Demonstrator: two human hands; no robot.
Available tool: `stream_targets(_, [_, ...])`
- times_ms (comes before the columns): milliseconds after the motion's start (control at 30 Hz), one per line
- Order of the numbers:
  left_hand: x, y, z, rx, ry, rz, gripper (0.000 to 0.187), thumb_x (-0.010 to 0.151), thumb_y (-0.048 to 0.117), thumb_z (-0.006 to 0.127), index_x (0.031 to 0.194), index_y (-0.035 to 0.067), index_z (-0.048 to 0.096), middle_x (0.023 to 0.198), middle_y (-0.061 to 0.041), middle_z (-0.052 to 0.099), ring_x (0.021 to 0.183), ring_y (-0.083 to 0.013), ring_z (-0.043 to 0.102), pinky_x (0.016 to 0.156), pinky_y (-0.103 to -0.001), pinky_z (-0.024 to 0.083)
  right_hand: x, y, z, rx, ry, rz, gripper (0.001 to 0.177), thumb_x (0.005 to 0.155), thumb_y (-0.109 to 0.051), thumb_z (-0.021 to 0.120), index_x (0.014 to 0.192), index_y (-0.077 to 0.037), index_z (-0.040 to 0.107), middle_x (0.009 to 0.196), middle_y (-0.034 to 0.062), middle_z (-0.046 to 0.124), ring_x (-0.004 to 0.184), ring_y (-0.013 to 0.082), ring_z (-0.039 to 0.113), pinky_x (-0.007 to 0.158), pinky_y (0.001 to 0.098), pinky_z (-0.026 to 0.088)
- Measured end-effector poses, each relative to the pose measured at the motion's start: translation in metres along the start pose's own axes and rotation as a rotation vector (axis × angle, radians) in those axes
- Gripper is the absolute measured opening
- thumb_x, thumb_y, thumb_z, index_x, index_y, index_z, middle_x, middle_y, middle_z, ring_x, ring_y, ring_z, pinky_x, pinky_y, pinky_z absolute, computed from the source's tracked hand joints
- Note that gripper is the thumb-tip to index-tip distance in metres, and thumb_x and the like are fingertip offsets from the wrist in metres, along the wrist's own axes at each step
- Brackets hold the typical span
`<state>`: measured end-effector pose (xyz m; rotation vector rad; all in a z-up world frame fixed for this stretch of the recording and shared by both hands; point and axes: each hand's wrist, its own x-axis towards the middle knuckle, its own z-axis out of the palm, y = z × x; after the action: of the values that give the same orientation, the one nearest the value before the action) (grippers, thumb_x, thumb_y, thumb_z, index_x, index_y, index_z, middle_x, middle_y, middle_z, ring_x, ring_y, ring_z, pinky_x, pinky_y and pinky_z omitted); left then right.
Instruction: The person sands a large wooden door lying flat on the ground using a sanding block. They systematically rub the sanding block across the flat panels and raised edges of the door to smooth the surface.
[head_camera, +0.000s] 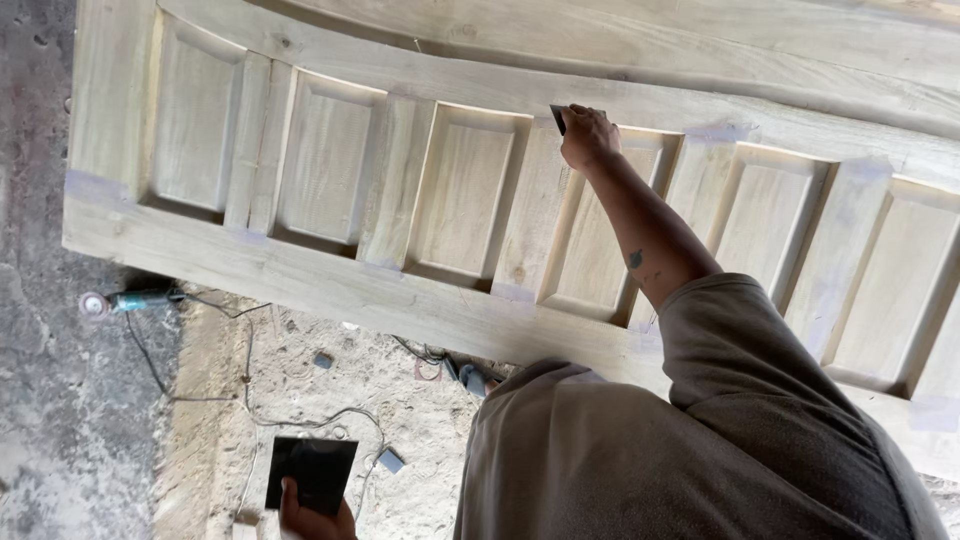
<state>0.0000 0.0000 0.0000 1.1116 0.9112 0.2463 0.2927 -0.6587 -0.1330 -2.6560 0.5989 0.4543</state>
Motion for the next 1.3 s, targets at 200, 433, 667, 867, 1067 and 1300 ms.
stream_targets(200, [-0.008, 0.019, 0.026, -0.058, -0.102, 0.04, 0.041, 0.113, 0.028, 0.055, 0.134, -0.006, 0.063, 0.126, -0.016, 0.07, 0.112, -0.0289, 0.068, 0.098, -0.037, 0.055, 0.0, -0.002, 0.008, -0.104, -0.079, -0.079, 0.039, 0.084, -0.005, 0.062, 0.122, -0.005, 0.069, 0.13, 0.0179, 0.066, 0.122, 0.0375, 0.061, 0.094, 0.0559, 0.051])
stream_targets(433, [-0.029, 0.032, 0.037, -0.082, -0.12, 0.04, 0.042, 0.113, 0.026, 0.051, 0.136, -0.007, 0.061, 0.126, -0.017, 0.069, 0.11, -0.0285, 0.068, 0.096, -0.036, 0.055, 0.02, -0.042, -0.009, 0.024, -0.035, 0.0, 0.032, 0.09, -0.007, 0.059, 0.121, -0.007, 0.067, 0.122, 0.0204, 0.066, 0.119, 0.0397, 0.061, 0.097, 0.0504, 0.051])
stream_targets(667, [0.005, 0.04, 0.045, -0.053, -0.199, -0.043, 0.043, 0.11, 0.027, 0.05, 0.139, -0.004, 0.059, 0.127, -0.016, 0.068, 0.111, -0.0297, 0.069, 0.096, -0.04, 0.056, 0.017, -0.05, 0.011, -0.203, -0.275, 0.01, 0.032, 0.097, -0.011, 0.058, 0.125, -0.001, 0.071, 0.126, 0.0246, 0.072, 0.117, 0.0394, 0.069, 0.096, 0.0493, 0.058])
stream_targets(867, [0.083, 0.058, 0.102, 0.01, -0.346, -0.098, 0.044, 0.106, 0.025, 0.051, 0.14, -0.002, 0.058, 0.13, -0.015, 0.067, 0.115, -0.0303, 0.067, 0.099, -0.041, 0.055, -0.003, -0.052, 0.029, -0.078, 0.272, -0.118, 0.054, 0.068, -0.001, 0.061, 0.12, -0.005, 0.073, 0.127, 0.0211, 0.068, 0.113, 0.0449, 0.061, 0.084, 0.066, 0.05])
stream_targets(1067, [0.14, 0.05, 0.201, 0.068, -0.615, -0.338, 0.049, 0.101, 0.025, 0.051, 0.145, 0.003, 0.053, 0.135, -0.013, 0.066, 0.122, -0.0287, 0.065, 0.105, -0.042, 0.051, -0.084, -0.12, -0.021, 0.102, 0.023, 0.0, 0.052, 0.099, -0.003, 0.052, 0.146, -0.021, 0.061, 0.134, 0.0158, 0.069, 0.115, 0.0336, 0.067, 0.095, 0.0453, 0.056])
stream_targets(1300, [0.136, 0.021, 0.294, -0.08, -1.029, -0.635, 0.038, 0.104, 0.02, 0.056, 0.135, -0.003, 0.056, 0.123, -0.016, 0.07, 0.112, -0.0283, 0.069, 0.101, -0.042, 0.056, -0.273, -0.271, -0.033, 0.862, 0.217, -0.884, 0.071, 0.084, 0.017, 0.042, 0.152, -0.003, 0.049, 0.155, 0.0172, 0.053, 0.144, 0.0323, 0.054, 0.121, 0.0452, 0.044])
